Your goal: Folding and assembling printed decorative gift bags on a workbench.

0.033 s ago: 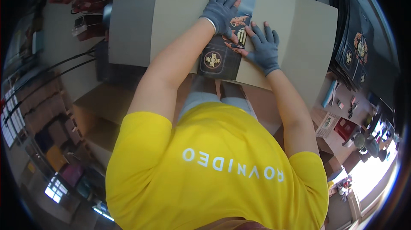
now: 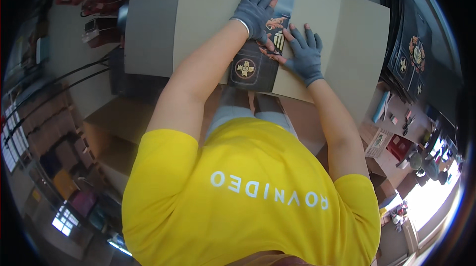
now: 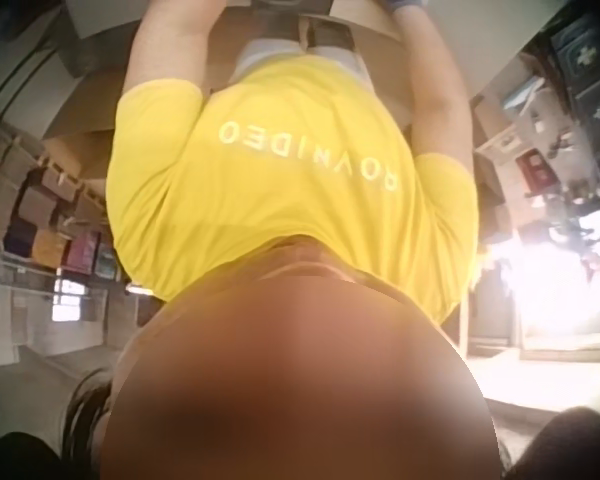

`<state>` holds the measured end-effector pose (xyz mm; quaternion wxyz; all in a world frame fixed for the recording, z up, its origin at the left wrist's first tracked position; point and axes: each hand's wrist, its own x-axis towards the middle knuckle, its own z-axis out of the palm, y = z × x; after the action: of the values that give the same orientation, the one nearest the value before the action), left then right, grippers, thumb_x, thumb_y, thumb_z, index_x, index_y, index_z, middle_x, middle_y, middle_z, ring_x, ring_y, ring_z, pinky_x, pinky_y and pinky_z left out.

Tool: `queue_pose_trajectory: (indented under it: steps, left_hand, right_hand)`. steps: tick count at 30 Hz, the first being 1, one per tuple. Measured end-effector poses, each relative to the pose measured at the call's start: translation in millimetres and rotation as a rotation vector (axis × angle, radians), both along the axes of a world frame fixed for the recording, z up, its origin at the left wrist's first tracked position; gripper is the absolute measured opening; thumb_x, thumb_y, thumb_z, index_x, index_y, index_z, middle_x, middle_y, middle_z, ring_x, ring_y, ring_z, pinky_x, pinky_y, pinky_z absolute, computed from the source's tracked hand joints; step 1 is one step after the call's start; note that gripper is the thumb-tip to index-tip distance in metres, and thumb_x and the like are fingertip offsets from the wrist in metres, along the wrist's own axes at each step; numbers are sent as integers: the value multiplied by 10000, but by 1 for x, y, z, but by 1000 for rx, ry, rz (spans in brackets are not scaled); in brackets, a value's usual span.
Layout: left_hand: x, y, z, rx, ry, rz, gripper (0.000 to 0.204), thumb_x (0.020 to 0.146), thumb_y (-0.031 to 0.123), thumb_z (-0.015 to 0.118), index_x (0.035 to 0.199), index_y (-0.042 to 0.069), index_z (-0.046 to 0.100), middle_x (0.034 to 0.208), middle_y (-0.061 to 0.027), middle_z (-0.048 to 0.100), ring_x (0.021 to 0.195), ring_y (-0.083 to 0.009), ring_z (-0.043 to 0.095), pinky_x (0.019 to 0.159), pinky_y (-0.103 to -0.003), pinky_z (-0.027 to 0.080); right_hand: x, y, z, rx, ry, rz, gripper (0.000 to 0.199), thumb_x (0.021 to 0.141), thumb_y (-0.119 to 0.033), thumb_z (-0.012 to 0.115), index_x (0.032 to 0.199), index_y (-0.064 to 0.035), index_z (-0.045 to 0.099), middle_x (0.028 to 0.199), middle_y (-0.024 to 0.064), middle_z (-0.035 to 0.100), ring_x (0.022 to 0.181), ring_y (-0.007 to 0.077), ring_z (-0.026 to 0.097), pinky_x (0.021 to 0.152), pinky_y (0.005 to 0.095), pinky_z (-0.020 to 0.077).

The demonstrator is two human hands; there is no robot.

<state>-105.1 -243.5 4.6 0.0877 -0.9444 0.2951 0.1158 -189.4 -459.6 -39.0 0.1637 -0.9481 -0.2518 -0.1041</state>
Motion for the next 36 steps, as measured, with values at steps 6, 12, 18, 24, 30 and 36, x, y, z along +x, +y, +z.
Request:
queue_pose_trajectory:
  steps: [6,12,18,24,30,36]
  left_hand:
    - [2,-15,2,96,-1,18,1535,402,930,643,1567,46,176,1636,-181,141,1496,-445,47,1151,-617,26]
    - [-3,0,6,108,53,58,1557,416,918,660,1568,29,109,1631,-211,104,1498,-449,32,1158,-621,4]
    - [-2,-11,5,73,0,7,1536,413,951,614,1565,35,175,1630,-188,159,1491,-449,59,1149,-602,31]
    - [2,-10,10,81,69,37,1547,396,919,655,1563,36,154,1622,-214,147,1490,-453,58,1138,-649,23]
    - [-7,-3,-9,14,-51,41,1541,392,885,689,1560,35,152,1614,-254,125,1473,-517,32,1138,-680,12]
    - [4,-5,2,-11,134,44,1465,422,856,706,1572,120,173,1617,-240,134,1473,-512,48,1139,-678,17]
  right_hand:
    - [-1,-16,27,-161,255,-23,748,772,-562,717,1430,-285,495,1462,99,492,1386,403,356,1088,612,259]
    - [-14,-144,150,146,168,-671,652,926,-270,657,1441,43,408,1372,218,539,1230,308,551,1017,381,444]
    - [-36,-118,180,775,725,-414,518,959,-220,612,1433,-47,494,1428,143,530,1295,185,503,1057,334,404]
    - [-1,-11,64,-117,94,-58,796,624,-599,815,1298,-229,605,1555,102,374,1459,410,249,1144,619,189]
    - [5,-4,22,-169,209,-54,914,569,-742,753,1336,-285,555,1579,70,342,1486,379,197,1109,707,108]
    - [5,-6,10,-147,145,-17,1067,583,-799,682,1502,-350,378,1582,61,335,1483,371,197,1107,698,120]
